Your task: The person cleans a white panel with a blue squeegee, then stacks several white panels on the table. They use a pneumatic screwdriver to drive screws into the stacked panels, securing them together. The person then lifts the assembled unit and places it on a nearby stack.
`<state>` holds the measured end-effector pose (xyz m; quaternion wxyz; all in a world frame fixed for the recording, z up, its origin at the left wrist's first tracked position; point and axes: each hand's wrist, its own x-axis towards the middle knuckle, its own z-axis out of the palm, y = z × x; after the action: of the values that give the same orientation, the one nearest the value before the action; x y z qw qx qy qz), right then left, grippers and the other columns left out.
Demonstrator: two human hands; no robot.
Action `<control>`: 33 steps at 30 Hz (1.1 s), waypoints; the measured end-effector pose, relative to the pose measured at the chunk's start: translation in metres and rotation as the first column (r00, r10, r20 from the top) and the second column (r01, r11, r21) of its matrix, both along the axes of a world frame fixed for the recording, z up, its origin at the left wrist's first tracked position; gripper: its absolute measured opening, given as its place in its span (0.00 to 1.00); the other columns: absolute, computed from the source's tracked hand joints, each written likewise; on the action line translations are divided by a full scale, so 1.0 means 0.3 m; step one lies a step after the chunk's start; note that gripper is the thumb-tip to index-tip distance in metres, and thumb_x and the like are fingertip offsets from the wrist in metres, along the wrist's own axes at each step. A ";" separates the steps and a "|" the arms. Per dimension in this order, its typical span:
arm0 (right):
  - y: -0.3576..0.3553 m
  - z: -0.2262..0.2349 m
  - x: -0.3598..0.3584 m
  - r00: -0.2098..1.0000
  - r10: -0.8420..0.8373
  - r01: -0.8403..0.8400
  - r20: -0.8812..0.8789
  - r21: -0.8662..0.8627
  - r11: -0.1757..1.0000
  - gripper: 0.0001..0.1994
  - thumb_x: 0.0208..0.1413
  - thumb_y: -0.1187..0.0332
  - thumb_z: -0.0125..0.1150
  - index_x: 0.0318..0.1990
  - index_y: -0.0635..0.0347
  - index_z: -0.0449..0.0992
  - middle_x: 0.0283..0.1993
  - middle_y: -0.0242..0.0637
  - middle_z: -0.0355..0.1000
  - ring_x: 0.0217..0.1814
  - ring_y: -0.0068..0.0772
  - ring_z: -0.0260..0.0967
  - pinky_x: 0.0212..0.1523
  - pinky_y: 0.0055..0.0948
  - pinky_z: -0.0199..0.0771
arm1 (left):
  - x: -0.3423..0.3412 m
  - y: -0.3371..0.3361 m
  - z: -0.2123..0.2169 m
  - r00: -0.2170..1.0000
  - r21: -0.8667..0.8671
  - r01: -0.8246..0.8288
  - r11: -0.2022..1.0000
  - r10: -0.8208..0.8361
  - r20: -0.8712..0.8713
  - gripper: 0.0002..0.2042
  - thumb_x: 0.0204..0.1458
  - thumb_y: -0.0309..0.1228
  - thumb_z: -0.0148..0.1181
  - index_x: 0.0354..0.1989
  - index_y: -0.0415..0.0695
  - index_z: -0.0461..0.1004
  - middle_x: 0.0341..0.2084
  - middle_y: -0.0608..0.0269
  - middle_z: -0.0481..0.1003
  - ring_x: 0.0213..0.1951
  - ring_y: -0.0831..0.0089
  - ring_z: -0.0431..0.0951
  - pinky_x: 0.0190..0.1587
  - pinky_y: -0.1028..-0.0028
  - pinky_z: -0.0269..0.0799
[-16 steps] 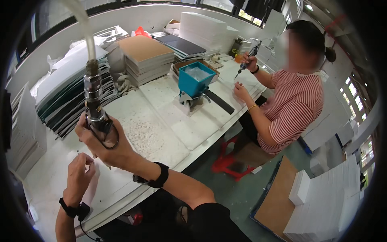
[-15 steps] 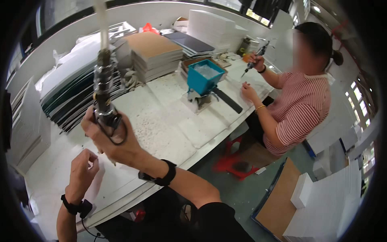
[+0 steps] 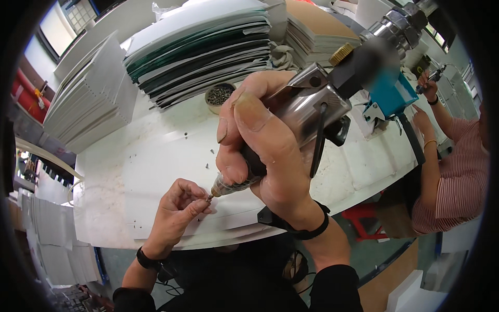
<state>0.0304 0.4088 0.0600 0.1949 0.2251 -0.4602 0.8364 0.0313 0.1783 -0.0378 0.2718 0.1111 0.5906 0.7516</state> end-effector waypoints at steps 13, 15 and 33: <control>0.043 -0.042 -0.027 0.997 0.072 -0.074 -0.018 -0.094 0.993 0.12 0.76 0.59 0.41 0.49 0.58 0.63 0.36 0.36 0.67 0.14 0.22 0.55 0.15 0.27 0.65 | -0.014 0.022 -0.021 0.993 0.079 -0.005 0.997 -0.005 0.122 0.08 0.65 0.24 0.61 0.48 0.42 0.68 0.43 0.62 0.75 0.47 0.75 0.77 0.54 0.68 0.81; 0.042 -0.040 -0.029 0.997 0.075 -0.076 -0.019 -0.092 0.993 0.12 0.76 0.59 0.41 0.49 0.59 0.63 0.36 0.37 0.67 0.14 0.22 0.55 0.15 0.27 0.65 | -0.012 0.022 -0.019 0.994 0.063 -0.006 0.998 -0.001 0.109 0.08 0.65 0.24 0.61 0.48 0.42 0.68 0.43 0.63 0.75 0.47 0.76 0.78 0.54 0.68 0.81; 0.047 -0.050 -0.041 0.996 0.090 -0.092 -0.029 -0.072 0.993 0.11 0.76 0.59 0.41 0.48 0.58 0.63 0.35 0.36 0.67 0.13 0.21 0.55 0.14 0.26 0.64 | -0.010 0.024 -0.017 0.995 0.044 0.009 0.999 -0.013 0.102 0.07 0.65 0.23 0.59 0.47 0.41 0.69 0.43 0.61 0.76 0.47 0.74 0.79 0.52 0.70 0.81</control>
<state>0.0181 0.4228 0.0451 0.1707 0.2492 -0.4160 0.8577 0.0283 0.1854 -0.0427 0.3035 0.0816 0.5587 0.7675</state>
